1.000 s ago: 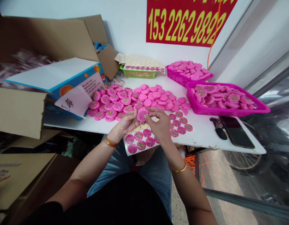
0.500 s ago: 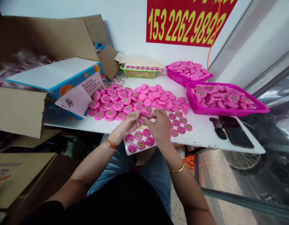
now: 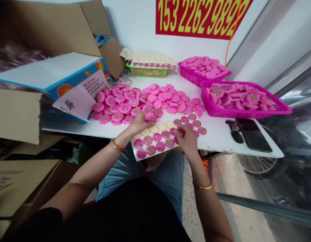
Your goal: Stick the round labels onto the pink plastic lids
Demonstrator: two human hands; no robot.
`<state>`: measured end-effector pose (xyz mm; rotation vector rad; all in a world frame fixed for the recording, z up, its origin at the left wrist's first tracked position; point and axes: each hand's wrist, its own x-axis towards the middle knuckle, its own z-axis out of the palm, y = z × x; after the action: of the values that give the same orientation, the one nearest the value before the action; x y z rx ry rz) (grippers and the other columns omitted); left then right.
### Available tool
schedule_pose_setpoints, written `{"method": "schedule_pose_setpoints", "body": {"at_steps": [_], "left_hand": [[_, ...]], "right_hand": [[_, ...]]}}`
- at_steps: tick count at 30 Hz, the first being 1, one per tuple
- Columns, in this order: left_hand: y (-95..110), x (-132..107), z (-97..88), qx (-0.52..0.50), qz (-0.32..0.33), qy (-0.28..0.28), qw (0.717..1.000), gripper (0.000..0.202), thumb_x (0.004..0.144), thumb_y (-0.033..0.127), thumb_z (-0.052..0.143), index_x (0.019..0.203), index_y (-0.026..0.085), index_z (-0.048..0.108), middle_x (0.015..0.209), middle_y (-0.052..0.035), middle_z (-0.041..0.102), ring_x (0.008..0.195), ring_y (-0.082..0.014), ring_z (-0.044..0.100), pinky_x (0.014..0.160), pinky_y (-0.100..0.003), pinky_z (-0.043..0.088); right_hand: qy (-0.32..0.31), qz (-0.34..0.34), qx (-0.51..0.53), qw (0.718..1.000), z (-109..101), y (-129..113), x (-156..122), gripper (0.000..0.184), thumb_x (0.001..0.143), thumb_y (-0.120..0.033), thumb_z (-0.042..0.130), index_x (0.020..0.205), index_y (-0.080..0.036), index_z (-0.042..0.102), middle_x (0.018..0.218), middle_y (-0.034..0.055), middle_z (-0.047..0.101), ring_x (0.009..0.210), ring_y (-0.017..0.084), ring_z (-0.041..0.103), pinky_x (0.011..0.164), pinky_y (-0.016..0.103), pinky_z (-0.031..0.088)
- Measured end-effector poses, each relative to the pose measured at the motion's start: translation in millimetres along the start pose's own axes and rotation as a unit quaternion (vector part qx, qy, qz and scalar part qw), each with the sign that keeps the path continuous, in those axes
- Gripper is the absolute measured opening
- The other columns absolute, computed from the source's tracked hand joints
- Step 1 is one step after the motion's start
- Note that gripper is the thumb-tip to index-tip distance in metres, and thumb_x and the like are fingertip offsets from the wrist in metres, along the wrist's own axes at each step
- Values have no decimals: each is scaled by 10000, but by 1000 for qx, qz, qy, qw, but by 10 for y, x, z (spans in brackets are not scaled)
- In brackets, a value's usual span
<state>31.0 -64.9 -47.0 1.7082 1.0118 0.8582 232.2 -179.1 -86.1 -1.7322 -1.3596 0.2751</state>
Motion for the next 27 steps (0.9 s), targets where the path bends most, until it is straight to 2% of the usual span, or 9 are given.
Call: {"method": "schedule_pose_setpoints", "body": {"at_steps": [3, 6, 9, 12, 14, 16, 19, 22, 27], "left_hand": [[98, 71, 89, 170, 47, -24, 984, 233, 604, 222, 735, 584, 158, 512, 577, 19, 497, 564, -105, 435, 543, -255, 303], [264, 139, 312, 189, 37, -96, 977, 296, 599, 249, 735, 520, 169, 461, 515, 27, 437, 527, -102, 404, 521, -261, 273], [368, 232, 525, 127, -30, -146, 981, 245, 574, 172, 719, 514, 160, 482, 490, 30, 438, 494, -96, 410, 500, -257, 279], [364, 327, 644, 58, -89, -172, 979, 254, 536, 103, 724, 501, 154, 478, 484, 28, 467, 487, -89, 425, 489, -249, 292], [339, 360, 675, 28, -128, -199, 971, 315, 493, 112, 769, 480, 157, 457, 459, 35, 461, 473, -82, 418, 469, -240, 284], [331, 360, 680, 21, -149, -223, 963, 356, 435, 135, 814, 475, 155, 461, 442, 46, 453, 458, -74, 409, 447, -232, 271], [350, 321, 663, -1, -147, -231, 962, 333, 403, 121, 822, 522, 139, 512, 478, 43, 504, 467, -68, 441, 450, -219, 290], [349, 279, 640, -77, -149, -234, 958, 316, 436, 134, 819, 592, 132, 544, 546, 30, 561, 519, -72, 509, 498, -210, 347], [234, 216, 622, -233, -108, -271, 928, 382, 467, 147, 836, 782, 129, 621, 732, -7, 660, 685, -119, 620, 677, -274, 465]], "right_hand": [[-54, -75, -87, 992, -64, 104, -255, 487, 782, -466, 660, 1181, -188, 616, 1203, 153, 659, 1126, 328, 605, 956, 516, 470], [-60, -117, -112, 985, -66, 138, -438, 555, 784, -478, 671, 1259, -208, 576, 1273, 151, 625, 1192, 322, 573, 995, 515, 453], [-49, -153, -110, 981, -53, 189, -549, 536, 778, -460, 689, 1247, -223, 581, 1278, 134, 628, 1209, 309, 568, 1033, 523, 424], [-24, -176, -93, 980, -55, 228, -610, 477, 806, -414, 670, 1234, -220, 589, 1274, 126, 634, 1216, 299, 563, 1060, 528, 394], [-13, -162, -66, 984, -74, 212, -601, 389, 855, -375, 611, 1210, -216, 607, 1217, 119, 666, 1160, 279, 599, 1021, 499, 437], [9, -117, -29, 993, -108, 160, -533, 307, 897, -338, 541, 1163, -221, 639, 1112, 102, 707, 1047, 249, 650, 934, 450, 501], [68, -67, 11, 995, -164, 59, -340, 266, 891, -312, 534, 1089, -221, 687, 1029, 87, 709, 958, 226, 664, 869, 410, 529], [117, -70, 29, 990, -184, -20, -135, 266, 844, -311, 593, 1059, -214, 715, 1007, 87, 675, 928, 218, 651, 850, 396, 534], [147, -70, 61, 985, -144, -137, 29, 224, 795, -303, 653, 987, -238, 748, 950, 57, 667, 889, 200, 648, 834, 373, 537]]}}
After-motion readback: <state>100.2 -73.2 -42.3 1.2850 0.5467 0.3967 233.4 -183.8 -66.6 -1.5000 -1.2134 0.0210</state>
